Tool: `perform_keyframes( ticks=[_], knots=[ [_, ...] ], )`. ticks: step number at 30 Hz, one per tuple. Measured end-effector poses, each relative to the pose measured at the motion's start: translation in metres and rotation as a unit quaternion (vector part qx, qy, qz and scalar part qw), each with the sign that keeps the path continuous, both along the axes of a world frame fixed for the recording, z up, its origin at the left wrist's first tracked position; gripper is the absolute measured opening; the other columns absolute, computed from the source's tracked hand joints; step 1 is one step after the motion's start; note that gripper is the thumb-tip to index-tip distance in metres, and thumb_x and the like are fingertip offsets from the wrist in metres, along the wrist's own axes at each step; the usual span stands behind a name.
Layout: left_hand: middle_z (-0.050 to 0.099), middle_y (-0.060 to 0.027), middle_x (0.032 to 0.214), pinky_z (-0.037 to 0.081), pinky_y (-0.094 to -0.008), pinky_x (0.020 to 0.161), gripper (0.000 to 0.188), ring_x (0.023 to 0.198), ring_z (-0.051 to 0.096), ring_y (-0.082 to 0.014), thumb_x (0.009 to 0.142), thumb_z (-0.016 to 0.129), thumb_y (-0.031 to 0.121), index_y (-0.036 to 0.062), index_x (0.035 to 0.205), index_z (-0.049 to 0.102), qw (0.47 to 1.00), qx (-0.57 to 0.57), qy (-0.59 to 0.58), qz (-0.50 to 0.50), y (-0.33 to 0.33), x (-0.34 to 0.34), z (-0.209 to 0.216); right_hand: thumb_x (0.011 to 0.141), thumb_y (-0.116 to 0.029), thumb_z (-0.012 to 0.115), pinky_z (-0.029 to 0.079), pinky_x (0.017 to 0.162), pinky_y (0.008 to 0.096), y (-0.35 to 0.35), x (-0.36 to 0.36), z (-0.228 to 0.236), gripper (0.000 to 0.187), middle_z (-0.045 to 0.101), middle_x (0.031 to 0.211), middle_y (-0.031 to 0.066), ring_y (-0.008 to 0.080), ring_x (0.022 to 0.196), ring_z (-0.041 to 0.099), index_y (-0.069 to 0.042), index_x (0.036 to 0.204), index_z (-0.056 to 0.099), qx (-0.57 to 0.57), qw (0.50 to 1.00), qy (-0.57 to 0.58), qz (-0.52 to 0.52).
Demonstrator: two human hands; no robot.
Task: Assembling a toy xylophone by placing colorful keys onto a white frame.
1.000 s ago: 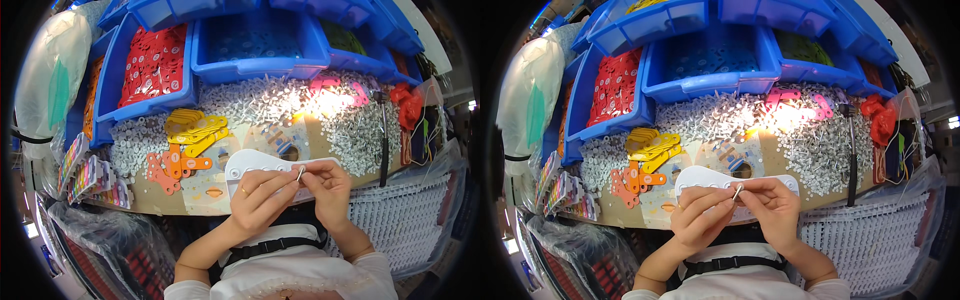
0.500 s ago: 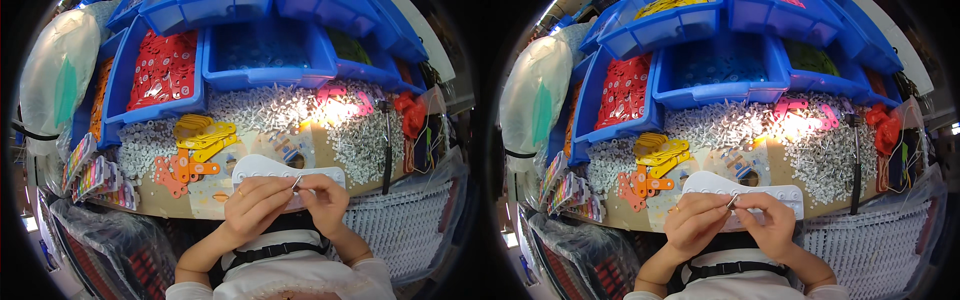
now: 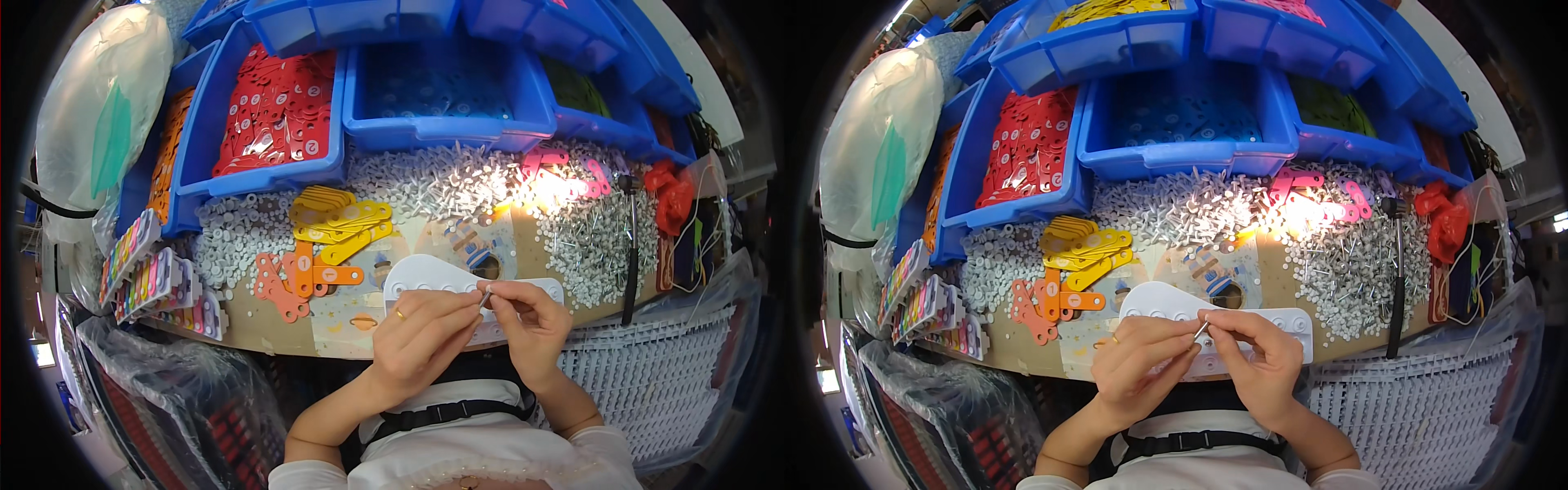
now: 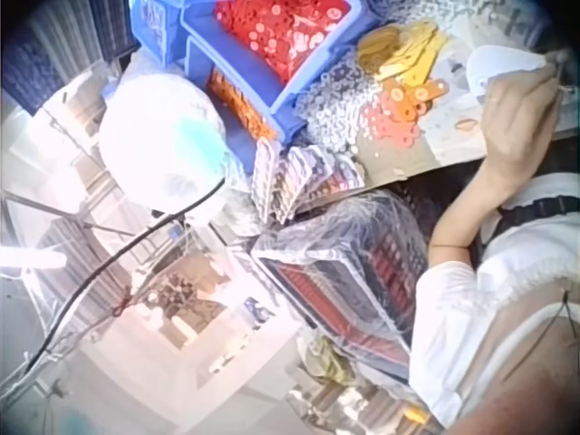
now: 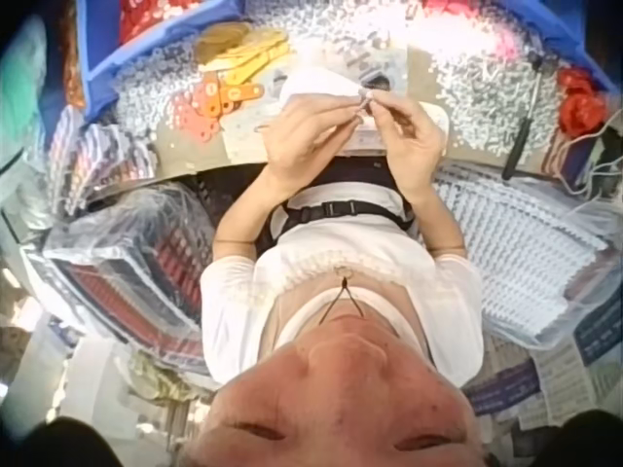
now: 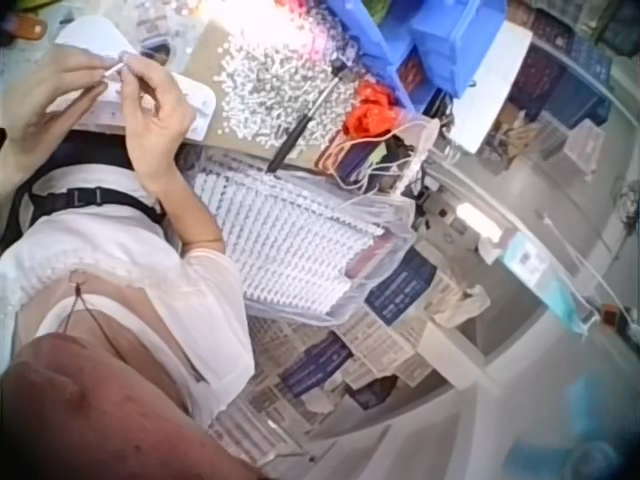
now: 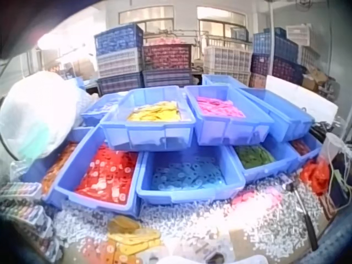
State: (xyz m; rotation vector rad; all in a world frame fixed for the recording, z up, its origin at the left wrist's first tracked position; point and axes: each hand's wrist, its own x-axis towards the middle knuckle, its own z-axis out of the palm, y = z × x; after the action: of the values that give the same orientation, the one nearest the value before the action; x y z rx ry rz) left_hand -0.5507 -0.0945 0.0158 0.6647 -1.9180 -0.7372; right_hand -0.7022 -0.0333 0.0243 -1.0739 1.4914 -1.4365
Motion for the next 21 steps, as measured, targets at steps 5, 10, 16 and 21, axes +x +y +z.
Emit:
perform_keyframes(
  ticks=[5,10,16,21],
  knots=[
    [0.071,-0.0139,0.104,0.053,-0.0319,0.074,0.031,0.088,0.067,-0.0248,0.067,0.079,-0.005,0.0018,0.094,0.066,1.0,-0.003,0.004,-0.002,-0.002,-0.001,0.0,0.088,0.009,0.06,0.052,0.085,0.0286,-0.002,-0.004,-0.006,0.013,0.067,0.103,0.0126,0.0175,0.096,0.065,0.004,0.1,0.064,-0.076,0.996,0.02,0.035],
    [0.07,-0.0122,0.107,0.051,-0.031,0.078,0.03,0.092,0.066,-0.0247,0.067,0.08,-0.002,0.0034,0.092,0.066,0.999,0.008,-0.012,-0.035,-0.008,0.002,0.005,0.084,0.011,0.064,0.052,0.08,0.0291,0.0,-0.01,-0.008,0.017,0.068,0.101,0.0122,0.0187,0.091,0.066,0.004,0.1,0.066,-0.057,0.997,-0.009,0.055],
    [0.071,-0.0105,0.104,0.05,-0.0312,0.08,0.029,0.092,0.065,-0.0244,0.066,0.081,-0.002,0.0035,0.092,0.067,0.999,0.026,-0.013,-0.044,-0.009,0.008,0.004,0.083,0.007,0.067,0.053,0.075,0.0294,-0.004,-0.01,-0.006,0.02,0.069,0.095,0.0125,0.0201,0.086,0.067,0.0,0.101,0.068,-0.086,0.989,0.05,0.108],
    [0.071,-0.0102,0.096,0.05,-0.0308,0.079,0.027,0.091,0.065,-0.0222,0.069,0.078,-0.007,0.0021,0.092,0.068,0.991,0.121,0.032,-0.038,-0.01,0.014,0.005,0.082,0.01,0.066,0.053,0.075,0.0303,0.0,-0.02,0.008,0.016,0.069,0.092,0.0133,0.02,0.085,0.067,0.003,0.096,0.066,-0.051,0.983,0.148,0.097]
  ],
)
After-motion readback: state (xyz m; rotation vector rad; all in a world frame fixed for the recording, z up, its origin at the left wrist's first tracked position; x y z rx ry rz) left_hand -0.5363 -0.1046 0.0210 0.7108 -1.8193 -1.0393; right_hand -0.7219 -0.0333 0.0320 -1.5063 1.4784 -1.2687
